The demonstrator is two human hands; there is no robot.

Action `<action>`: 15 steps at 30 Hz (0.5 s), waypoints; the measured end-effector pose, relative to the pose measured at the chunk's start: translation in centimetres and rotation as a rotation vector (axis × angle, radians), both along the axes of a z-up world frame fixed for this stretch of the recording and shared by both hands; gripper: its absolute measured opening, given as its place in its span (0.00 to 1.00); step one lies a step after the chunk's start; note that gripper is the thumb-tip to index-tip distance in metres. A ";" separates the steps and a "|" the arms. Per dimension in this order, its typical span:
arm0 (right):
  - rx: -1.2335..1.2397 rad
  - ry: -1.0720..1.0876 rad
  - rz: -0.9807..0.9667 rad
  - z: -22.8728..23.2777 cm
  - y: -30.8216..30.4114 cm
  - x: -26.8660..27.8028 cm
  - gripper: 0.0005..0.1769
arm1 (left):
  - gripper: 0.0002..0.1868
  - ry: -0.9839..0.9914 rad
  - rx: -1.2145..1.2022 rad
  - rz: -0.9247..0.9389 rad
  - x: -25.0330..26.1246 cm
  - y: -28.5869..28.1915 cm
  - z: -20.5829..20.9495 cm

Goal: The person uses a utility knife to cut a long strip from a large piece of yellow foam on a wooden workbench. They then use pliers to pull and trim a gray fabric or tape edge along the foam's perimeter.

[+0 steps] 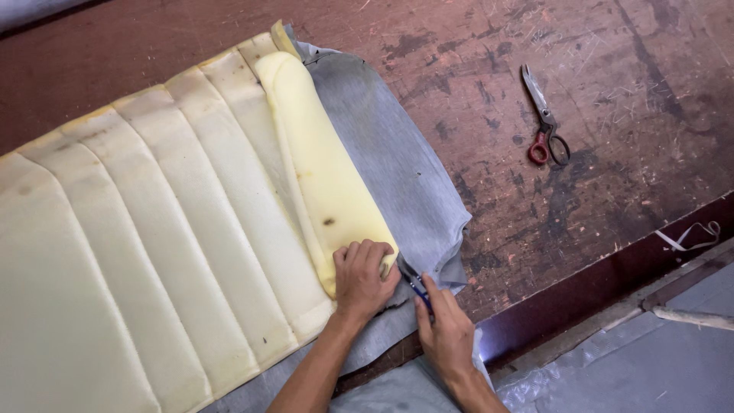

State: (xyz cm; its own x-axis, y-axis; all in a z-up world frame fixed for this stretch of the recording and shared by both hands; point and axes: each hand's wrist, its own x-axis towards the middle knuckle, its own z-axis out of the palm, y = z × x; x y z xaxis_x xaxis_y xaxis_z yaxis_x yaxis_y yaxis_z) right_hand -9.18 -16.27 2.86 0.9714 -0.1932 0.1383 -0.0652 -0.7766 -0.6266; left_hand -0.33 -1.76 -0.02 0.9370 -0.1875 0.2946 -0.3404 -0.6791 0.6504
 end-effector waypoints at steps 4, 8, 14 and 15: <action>-0.066 -0.047 0.024 -0.6 -0.1 0.2 0.24 | 0.12 0.036 -0.006 0.020 -0.5 0.2 -0.1; -0.154 -0.122 0.062 -1.1 -0.6 1.7 0.25 | 0.12 0.016 -0.039 0.017 0.0 -0.2 -0.1; -0.195 -0.089 0.122 -1.3 -1.1 2.3 0.26 | 0.12 0.050 -0.026 0.005 -0.1 0.2 0.0; -0.206 -0.069 0.128 -1.3 -1.1 2.3 0.26 | 0.13 0.053 -0.019 -0.007 -0.1 0.2 0.0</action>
